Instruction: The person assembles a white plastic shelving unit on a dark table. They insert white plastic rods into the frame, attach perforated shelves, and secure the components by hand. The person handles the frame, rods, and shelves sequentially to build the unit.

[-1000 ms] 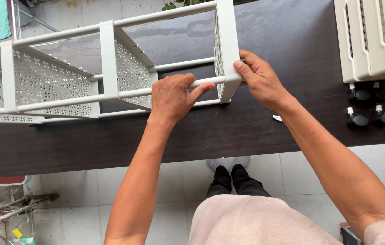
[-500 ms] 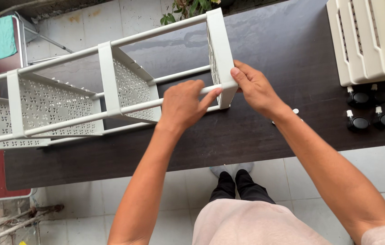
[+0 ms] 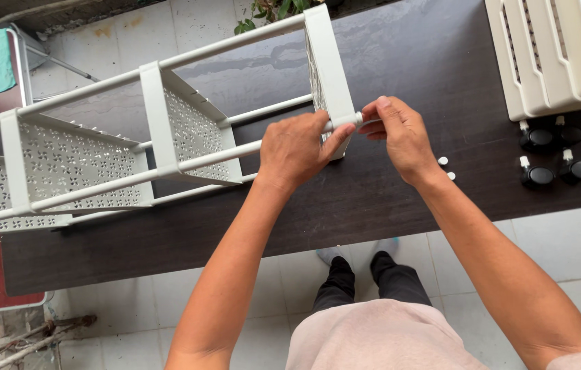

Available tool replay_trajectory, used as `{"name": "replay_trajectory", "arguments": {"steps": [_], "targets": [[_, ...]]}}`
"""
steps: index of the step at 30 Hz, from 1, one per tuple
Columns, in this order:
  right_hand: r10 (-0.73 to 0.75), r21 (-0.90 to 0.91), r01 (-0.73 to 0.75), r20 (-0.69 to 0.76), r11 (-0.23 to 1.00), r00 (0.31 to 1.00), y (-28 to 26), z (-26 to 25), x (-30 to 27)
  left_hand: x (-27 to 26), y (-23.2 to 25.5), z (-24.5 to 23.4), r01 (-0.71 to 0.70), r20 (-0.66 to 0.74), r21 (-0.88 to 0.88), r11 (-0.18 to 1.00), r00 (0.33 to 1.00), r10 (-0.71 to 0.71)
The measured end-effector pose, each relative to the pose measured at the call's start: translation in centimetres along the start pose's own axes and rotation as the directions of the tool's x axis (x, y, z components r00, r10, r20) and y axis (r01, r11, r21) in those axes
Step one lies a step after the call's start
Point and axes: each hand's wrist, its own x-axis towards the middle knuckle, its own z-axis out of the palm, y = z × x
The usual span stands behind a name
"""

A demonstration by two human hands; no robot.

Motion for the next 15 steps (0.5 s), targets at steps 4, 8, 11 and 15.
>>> {"name": "replay_trajectory", "arguments": {"steps": [4,8,11,15], "targets": [[0.066,0.039,-0.066,0.008,0.997,0.998,-0.7,-0.8,0.7,0.0,0.4,0.0,0.053,0.065,0.053,0.997,0.996,-0.056],[0.162,0.049,-0.166,0.082,0.985,0.983,-1.2,-1.5,1.0,-0.1,0.2,0.1,0.010,-0.008,0.057,0.998,1.000,-0.010],[0.244,0.020,-0.250,0.144,0.968,0.959,-1.1,-1.6,1.3,-0.1,-0.4,0.3,0.024,0.076,0.079,0.997,0.997,-0.030],[0.289,-0.016,-0.292,0.205,0.956,0.935,-1.5,-1.8,1.4,-1.0,-1.3,-0.6,-0.070,-0.092,0.095,0.993,0.993,0.079]]}}
